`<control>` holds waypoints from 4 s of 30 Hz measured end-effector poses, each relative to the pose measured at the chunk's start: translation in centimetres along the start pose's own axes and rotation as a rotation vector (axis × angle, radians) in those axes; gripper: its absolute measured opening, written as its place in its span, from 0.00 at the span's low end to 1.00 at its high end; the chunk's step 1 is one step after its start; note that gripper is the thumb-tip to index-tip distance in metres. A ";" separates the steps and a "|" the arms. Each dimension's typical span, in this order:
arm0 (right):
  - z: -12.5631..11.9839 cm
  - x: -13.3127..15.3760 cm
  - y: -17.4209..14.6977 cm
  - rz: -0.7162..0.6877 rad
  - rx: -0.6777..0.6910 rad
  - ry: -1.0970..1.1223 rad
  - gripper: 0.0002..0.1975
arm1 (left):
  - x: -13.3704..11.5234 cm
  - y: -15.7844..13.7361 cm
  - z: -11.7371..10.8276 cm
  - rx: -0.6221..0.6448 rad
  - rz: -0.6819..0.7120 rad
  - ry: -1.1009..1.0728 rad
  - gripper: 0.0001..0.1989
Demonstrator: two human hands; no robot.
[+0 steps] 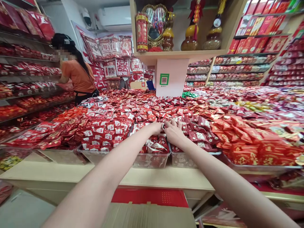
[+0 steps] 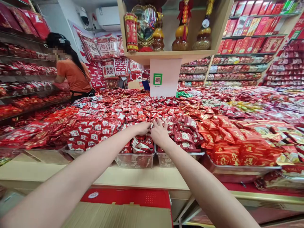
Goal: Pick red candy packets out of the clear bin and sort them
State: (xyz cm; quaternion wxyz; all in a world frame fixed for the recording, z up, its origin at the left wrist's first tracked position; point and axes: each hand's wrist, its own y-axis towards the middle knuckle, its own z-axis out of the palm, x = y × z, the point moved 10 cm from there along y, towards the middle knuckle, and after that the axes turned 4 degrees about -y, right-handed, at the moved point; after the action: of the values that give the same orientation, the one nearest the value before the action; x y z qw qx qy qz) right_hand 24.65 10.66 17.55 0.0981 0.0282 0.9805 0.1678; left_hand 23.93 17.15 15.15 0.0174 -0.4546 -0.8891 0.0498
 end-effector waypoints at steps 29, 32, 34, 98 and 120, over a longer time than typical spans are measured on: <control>-1.9 2.7 -6.8 -0.050 -0.162 0.283 0.12 | 0.1 -10.9 -1.4 -0.209 0.243 0.045 0.14; -2.0 2.9 -6.2 -0.037 -0.136 0.324 0.11 | 0.3 -11.4 -1.2 -0.233 0.233 0.028 0.12; -2.0 3.2 -5.9 -0.029 -0.079 0.359 0.10 | 0.8 -11.3 -0.9 -0.232 0.222 0.031 0.11; -1.6 5.3 -2.6 -0.231 0.013 0.625 0.10 | 1.3 -13.0 0.2 -0.113 0.194 -0.012 0.19; -4.9 3.8 -16.9 -0.152 -0.315 0.637 0.07 | 0.6 -29.8 4.7 -0.355 0.139 -0.649 0.14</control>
State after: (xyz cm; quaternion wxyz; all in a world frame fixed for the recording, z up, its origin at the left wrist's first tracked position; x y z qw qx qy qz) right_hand 19.52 -6.50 15.70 -0.1972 -0.1139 0.9232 0.3095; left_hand -0.84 -0.06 13.62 -0.3477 -0.4704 -0.8102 0.0375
